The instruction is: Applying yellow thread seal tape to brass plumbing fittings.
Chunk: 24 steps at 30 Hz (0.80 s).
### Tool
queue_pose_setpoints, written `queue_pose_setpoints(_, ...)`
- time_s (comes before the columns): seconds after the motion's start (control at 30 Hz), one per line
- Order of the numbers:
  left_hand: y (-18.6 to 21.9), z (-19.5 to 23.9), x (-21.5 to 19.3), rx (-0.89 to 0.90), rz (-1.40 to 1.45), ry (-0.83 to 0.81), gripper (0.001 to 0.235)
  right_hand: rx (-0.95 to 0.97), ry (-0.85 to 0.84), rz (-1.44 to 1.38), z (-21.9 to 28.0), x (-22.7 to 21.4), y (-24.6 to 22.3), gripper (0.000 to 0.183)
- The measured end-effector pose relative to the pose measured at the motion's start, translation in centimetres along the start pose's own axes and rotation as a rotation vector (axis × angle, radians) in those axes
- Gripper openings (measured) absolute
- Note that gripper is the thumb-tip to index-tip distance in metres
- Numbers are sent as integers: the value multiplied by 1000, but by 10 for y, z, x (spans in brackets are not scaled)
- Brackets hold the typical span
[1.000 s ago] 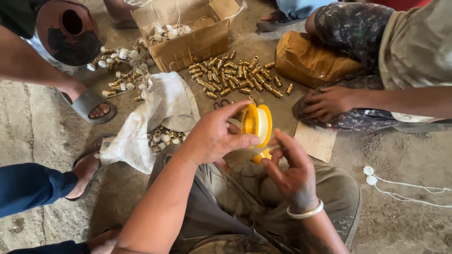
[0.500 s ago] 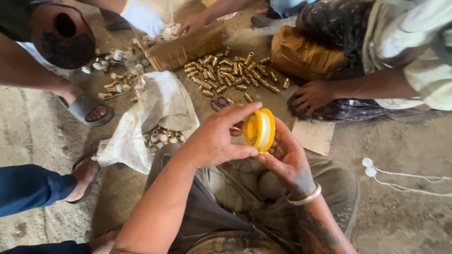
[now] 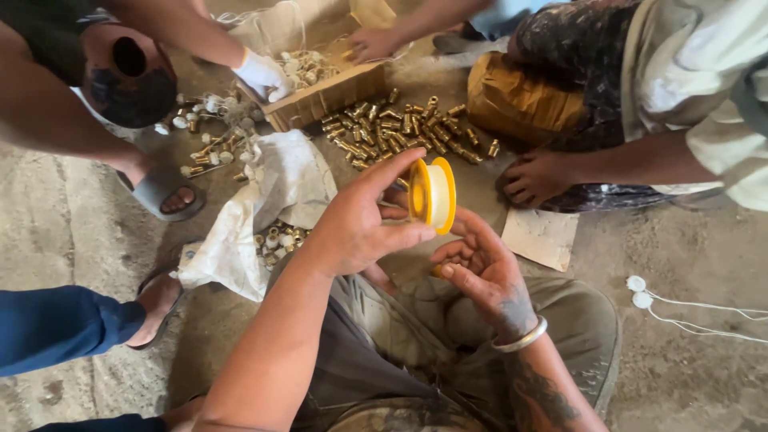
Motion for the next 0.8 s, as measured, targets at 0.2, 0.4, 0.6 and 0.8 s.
queue_pose_setpoints(0.2,-23,6,4,-343,242,21,92,-106,8,153,-5,-2,-9,99)
queue_pose_setpoints(0.4,-36,12,13,-459,173,-31,88,-179,-56,505,-11,21,-40,107)
queue_pose_setpoints(0.6,-42,14,14,-496,64,-64,88,-100,-94,374,-15,8,-26,102)
queue_pose_setpoints(0.8,-46,15,15,-470,-35,-216,102,-36,-71,101,-17,-5,-21,103)
Point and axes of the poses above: each hand's wrist, its own z-axis away from the middle knuckle, its own x-axis out of the palm, y = z × x, the point moved 8 cm from there along -z, towards the middle knuckle, and after that the axes turned 3 degrees about x, right-handed, at the moved point
